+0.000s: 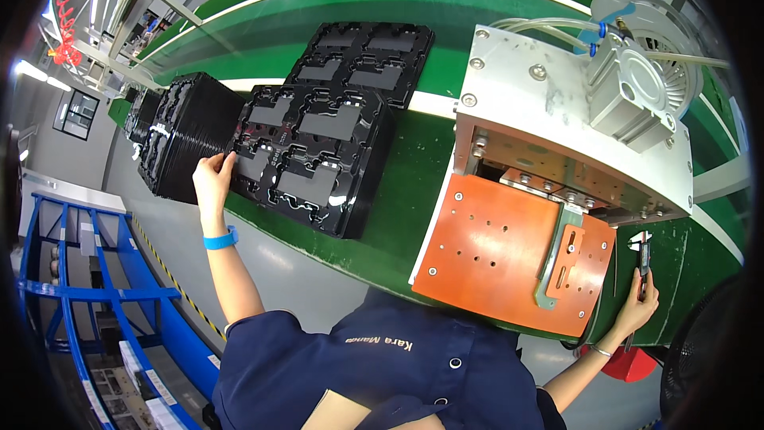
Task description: The person repeatedly picks up small black rectangular components from a tray, places them into a press machine, and operates the press. After pressing, the person removes the component and places it back into the tray. This cycle is repeated multiple times throughout the video.
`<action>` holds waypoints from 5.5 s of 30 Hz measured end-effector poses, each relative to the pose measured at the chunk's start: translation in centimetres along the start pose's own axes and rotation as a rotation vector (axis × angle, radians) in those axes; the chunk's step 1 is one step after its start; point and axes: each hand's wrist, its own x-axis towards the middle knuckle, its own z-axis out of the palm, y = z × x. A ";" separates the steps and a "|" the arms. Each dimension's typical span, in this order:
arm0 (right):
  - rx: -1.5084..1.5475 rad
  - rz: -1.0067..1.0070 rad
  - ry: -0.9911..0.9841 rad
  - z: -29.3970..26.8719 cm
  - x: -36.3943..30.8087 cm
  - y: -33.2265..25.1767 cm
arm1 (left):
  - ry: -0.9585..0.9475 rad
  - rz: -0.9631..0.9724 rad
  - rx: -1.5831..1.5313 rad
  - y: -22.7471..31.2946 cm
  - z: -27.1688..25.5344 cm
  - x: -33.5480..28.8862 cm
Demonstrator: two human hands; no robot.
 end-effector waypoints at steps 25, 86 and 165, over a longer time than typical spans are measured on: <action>0.602 -0.074 0.043 -1.6 -8.7 -7.5 | -0.632 -0.133 -1.235 2.8 -1.4 11.7; 0.677 -0.870 -0.252 -10.8 -8.3 -25.3 | -0.372 0.896 -0.672 29.3 -3.3 -16.0; 0.516 -0.872 -0.472 -10.0 -8.4 -23.2 | -0.626 1.053 -0.804 31.8 -1.4 -13.8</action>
